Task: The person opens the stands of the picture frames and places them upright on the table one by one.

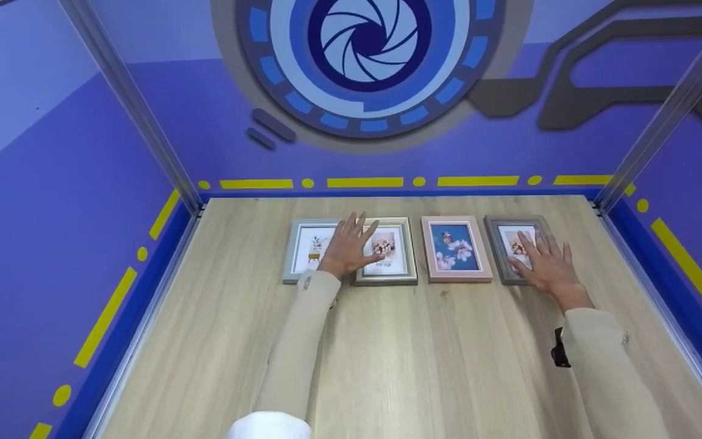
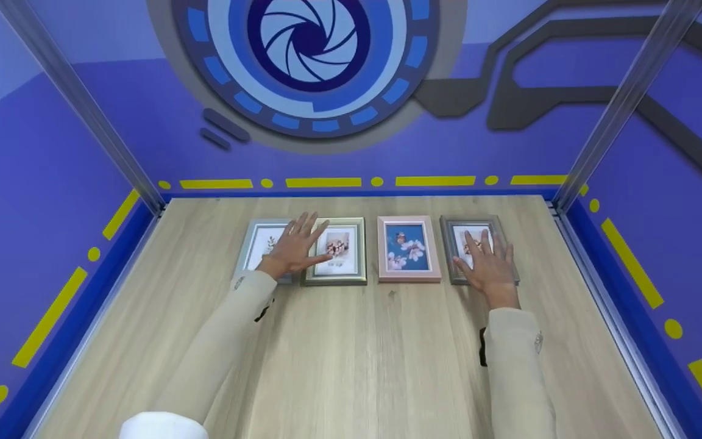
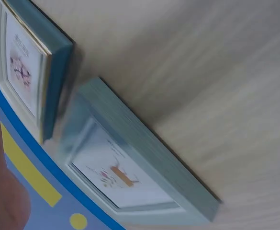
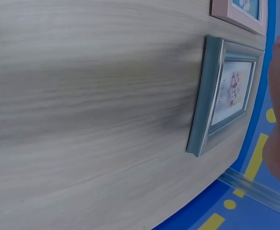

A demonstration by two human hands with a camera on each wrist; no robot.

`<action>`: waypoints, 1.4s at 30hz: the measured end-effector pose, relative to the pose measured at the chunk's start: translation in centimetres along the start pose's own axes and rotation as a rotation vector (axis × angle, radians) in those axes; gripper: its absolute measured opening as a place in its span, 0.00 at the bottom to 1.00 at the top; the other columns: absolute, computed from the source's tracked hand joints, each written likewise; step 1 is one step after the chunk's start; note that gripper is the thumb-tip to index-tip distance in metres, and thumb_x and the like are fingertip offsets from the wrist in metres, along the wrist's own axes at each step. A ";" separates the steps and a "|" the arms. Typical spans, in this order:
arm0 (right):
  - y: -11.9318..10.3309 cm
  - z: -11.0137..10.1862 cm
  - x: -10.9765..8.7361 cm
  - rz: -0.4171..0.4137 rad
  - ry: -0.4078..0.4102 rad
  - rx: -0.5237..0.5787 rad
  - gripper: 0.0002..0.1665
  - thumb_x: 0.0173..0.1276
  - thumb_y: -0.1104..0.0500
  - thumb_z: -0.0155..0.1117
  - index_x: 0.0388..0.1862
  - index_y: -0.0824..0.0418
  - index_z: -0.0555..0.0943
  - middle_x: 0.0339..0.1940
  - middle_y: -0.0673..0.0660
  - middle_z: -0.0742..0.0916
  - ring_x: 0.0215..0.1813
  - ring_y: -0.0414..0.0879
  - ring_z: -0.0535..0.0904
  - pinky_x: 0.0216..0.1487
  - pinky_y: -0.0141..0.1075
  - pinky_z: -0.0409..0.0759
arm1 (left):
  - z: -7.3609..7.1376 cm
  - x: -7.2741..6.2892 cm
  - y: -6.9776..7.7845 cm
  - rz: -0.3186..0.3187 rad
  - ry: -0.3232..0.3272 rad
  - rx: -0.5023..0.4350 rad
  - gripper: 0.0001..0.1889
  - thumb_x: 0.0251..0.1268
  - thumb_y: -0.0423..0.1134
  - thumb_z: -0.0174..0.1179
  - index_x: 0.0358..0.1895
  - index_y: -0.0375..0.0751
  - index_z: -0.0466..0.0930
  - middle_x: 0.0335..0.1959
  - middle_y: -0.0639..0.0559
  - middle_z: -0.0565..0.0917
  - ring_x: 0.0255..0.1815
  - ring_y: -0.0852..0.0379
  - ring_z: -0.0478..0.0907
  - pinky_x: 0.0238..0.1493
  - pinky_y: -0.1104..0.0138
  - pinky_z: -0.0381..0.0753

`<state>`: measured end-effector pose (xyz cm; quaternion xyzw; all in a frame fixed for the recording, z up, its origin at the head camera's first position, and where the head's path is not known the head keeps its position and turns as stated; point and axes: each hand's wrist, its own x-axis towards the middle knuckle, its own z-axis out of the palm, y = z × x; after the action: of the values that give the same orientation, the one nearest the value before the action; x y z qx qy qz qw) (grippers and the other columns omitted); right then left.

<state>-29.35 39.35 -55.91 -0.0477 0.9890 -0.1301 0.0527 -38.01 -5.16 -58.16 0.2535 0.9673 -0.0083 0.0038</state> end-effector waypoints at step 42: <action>5.3 3.2 -1.0 0.291 0.106 0.142 0.34 0.79 0.55 0.48 0.62 0.88 0.63 0.59 0.88 0.70 0.61 0.81 0.70 0.57 0.68 0.76 | -0.4 6.5 27.4 -0.153 -0.178 -1.367 0.34 0.73 0.37 0.57 0.79 0.36 0.58 0.80 0.41 0.64 0.81 0.46 0.61 0.80 0.58 0.61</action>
<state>-28.44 43.78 -60.34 0.1066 0.9752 -0.1928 0.0218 -30.25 21.88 -58.27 0.1238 0.7666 0.5820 0.2415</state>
